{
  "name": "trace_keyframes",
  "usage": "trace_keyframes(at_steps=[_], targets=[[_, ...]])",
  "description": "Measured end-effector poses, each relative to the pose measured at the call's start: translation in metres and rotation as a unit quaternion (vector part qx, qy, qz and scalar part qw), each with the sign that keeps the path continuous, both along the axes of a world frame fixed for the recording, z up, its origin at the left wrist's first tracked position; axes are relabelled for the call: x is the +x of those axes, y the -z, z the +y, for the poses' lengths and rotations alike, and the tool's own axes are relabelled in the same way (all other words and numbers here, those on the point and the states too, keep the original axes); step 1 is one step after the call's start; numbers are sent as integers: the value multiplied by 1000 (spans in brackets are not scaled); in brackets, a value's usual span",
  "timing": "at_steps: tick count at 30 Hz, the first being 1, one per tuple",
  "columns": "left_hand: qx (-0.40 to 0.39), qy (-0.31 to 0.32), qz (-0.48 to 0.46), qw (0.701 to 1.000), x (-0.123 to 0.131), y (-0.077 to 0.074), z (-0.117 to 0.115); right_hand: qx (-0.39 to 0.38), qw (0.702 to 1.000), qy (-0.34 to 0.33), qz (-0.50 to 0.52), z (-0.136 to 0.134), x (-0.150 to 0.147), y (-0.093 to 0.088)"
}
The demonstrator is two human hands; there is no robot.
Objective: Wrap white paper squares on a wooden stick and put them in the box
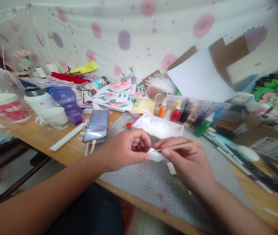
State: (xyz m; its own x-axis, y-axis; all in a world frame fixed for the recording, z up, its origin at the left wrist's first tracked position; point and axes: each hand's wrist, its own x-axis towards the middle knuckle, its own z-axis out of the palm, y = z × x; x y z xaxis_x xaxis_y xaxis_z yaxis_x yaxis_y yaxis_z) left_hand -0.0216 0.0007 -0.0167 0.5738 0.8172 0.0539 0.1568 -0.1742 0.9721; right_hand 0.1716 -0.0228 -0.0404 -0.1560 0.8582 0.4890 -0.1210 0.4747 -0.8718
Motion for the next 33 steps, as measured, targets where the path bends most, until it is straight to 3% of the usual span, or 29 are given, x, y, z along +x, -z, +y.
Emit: trace_keyframes(at_steps=[4,7,11,14,20,25,30,33], targets=[[-30,3,-24,999,2,1,2,27,999,35,-5,-2,1,0],[0,-14,-23,1000,5,3,3,46,998,46,-11,-2,2,-1],[128,-76,26,988,4,4,3,64,997,28,-24,-3,3,-6],[247,-113,76,959,1,2,0,65,997,-5,-36,-5,2,-9],[398,-89,125,904,-4,-1,-2,19,998,-15,-59,-7,2,-10],[420,-45,148,894,-7,-1,0,20,996,-52,-71,-3,1,-10],[406,-56,199,890,-15,4,9,61,996,-3,-70,-3,3,-11],[373,-10,262,890,-20,8,15,88,994,20,-55,-4,5,-11]])
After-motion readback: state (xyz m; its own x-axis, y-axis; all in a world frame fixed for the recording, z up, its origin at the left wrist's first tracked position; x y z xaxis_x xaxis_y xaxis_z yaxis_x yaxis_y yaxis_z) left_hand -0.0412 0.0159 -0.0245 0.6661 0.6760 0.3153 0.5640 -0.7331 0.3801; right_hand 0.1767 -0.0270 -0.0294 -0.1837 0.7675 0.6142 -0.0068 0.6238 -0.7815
